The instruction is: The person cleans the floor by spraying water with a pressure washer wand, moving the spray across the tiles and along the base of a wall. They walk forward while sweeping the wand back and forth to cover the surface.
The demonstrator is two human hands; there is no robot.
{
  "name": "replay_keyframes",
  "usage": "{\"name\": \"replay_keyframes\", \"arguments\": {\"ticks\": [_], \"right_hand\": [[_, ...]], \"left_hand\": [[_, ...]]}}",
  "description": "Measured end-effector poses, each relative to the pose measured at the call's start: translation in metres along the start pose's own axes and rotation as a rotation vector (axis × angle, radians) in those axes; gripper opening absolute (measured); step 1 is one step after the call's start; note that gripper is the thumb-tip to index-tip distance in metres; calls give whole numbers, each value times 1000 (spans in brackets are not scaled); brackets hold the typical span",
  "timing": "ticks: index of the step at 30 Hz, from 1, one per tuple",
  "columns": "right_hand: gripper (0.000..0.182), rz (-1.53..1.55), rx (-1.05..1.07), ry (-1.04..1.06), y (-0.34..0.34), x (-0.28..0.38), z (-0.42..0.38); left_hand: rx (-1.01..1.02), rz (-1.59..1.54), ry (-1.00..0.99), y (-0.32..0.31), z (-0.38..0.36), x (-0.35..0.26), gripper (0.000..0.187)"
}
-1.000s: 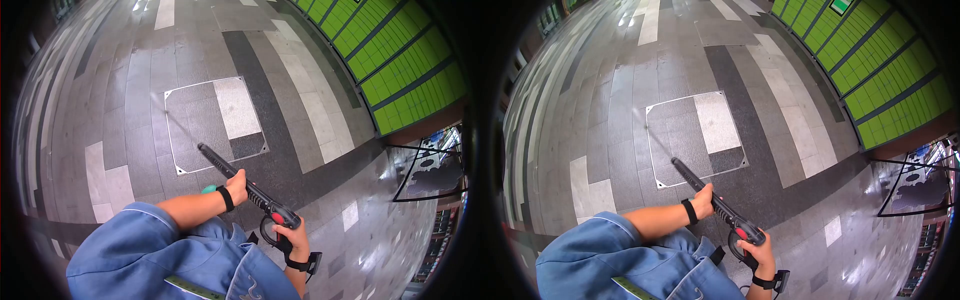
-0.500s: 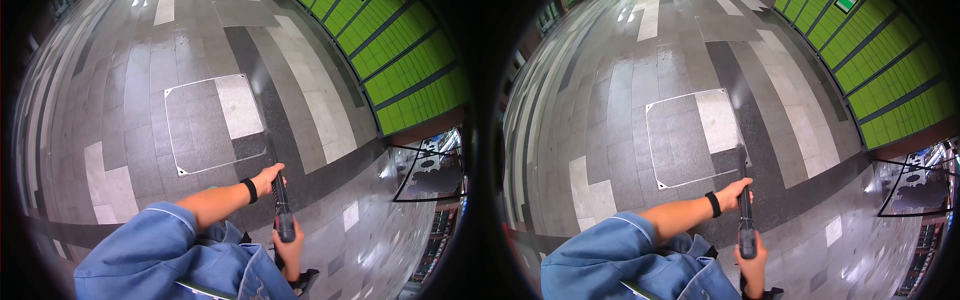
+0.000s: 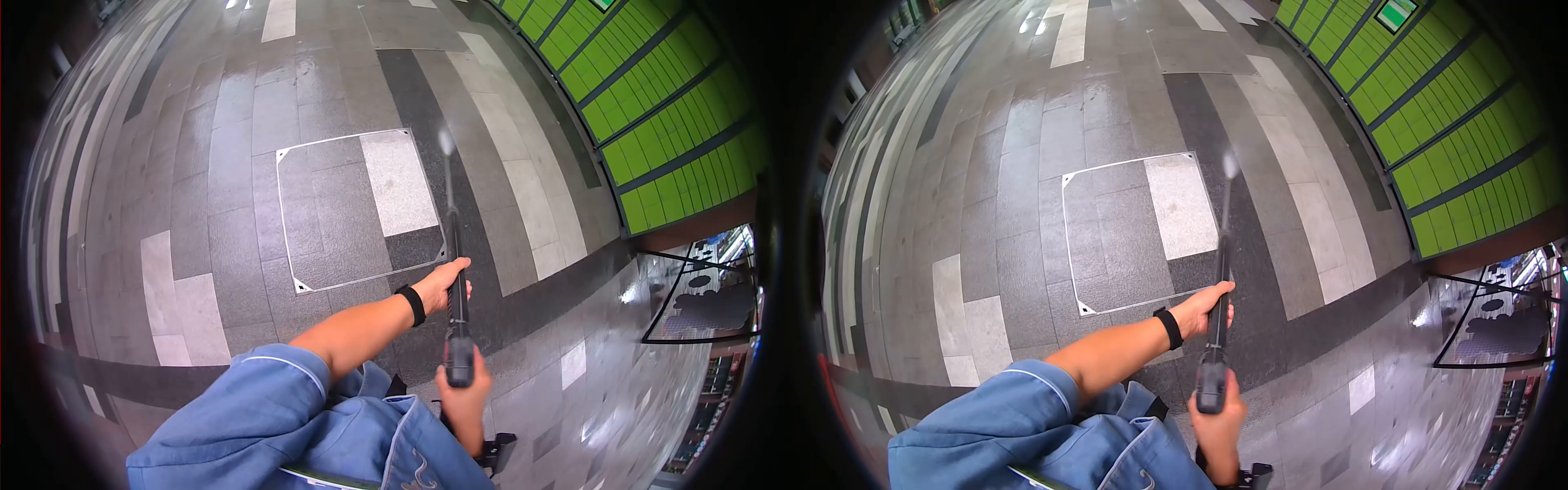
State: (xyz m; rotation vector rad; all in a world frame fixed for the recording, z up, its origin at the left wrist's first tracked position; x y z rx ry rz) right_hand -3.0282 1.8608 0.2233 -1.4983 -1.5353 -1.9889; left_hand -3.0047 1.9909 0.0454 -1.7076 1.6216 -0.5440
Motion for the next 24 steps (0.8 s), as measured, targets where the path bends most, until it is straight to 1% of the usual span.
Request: {"name": "replay_keyframes", "arguments": {"ticks": [1, 2, 3, 4, 5, 7, 8, 9, 10, 11, 12, 13, 15, 16, 17, 18, 19, 20, 21, 22, 23, 24], "right_hand": [[40, -1, 4, -2, 11, 2, 3], [37, 144, 84, -185, 20, -11, 6], [33, 294, 160, -367, 23, -27, 6], [28, 347, 151, -323, 33, -33, 12], [27, 433, 163, -362, 36, -21, 16], [26, 397, 123, -268, 38, -24, 14], [30, 421, 113, -323, 32, -27, 9], [37, 334, 84, -335, 24, -10, 4], [42, 195, 42, -172, 14, -4, 2], [46, 56, -1, -5, 3, 0, 2], [51, -13, 19, -7, -11, 2, 1], [51, -15, 26, -2, -15, 0, 2], [54, -110, 14, 86, -19, 7, 1], [53, -12, 48, 11, -18, 1, 2], [53, -12, 51, 4, -12, -2, 4], [52, 16, 156, 19, -14, -5, 8], [52, 46, 259, 39, -17, -9, 11], [51, 51, 328, 37, -22, -21, 13], [51, 59, 328, 43, -20, -25, 15], [50, 139, 544, -28, -37, -30, 12], [49, 216, 759, -96, -55, -28, 9], [49, 221, 765, -85, -55, -30, 2]], "left_hand": [[-39, -12, -60, 0, -5, -5, 30], [-132, -57, -122, -2, -22, -13, 31], [-135, -53, -119, -8, -31, -14, 31], [-263, -115, -161, -1, -41, -15, 30], [-388, -176, -205, 7, -49, -16, 30], [-338, -174, -243, 8, -45, -20, 31], [-268, -153, -196, 3, -38, -20, 31], [-200, -134, -148, 3, -33, -17, 31], [-135, -98, -84, 1, -28, -18, 30], [-136, -103, -91, 7, -20, -20, 30], [-44, -68, -36, 6, -8, -16, 31], [47, -31, 20, 5, 3, -10, 32], [63, -48, 27, 7, 0, -11, 33], [10, -78, -10, 16, -3, -13, 33], [-42, -103, -45, 22, -12, -14, 34], [-99, -124, -117, 34, -27, -19, 34], [-141, -174, -138, 54, -35, -20, 35], [-175, -236, -180, 72, -50, -21, 33], [-201, -314, -222, 90, -70, -21, 30], [-203, -363, -267, 115, -84, -17, 30], [-292, -396, -284, 138, -106, -10, 37], [-295, -395, -297, 141, -112, -4, 37]]}}
Point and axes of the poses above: each hand's wrist, its own z-axis towards the middle knuckle, its own y-axis out of the back of the hand, x = y × z, the point moved 9 cm from there along z, towards the middle knuckle, and after that the axes turned 3 degrees about x, right-handed, at the moved point
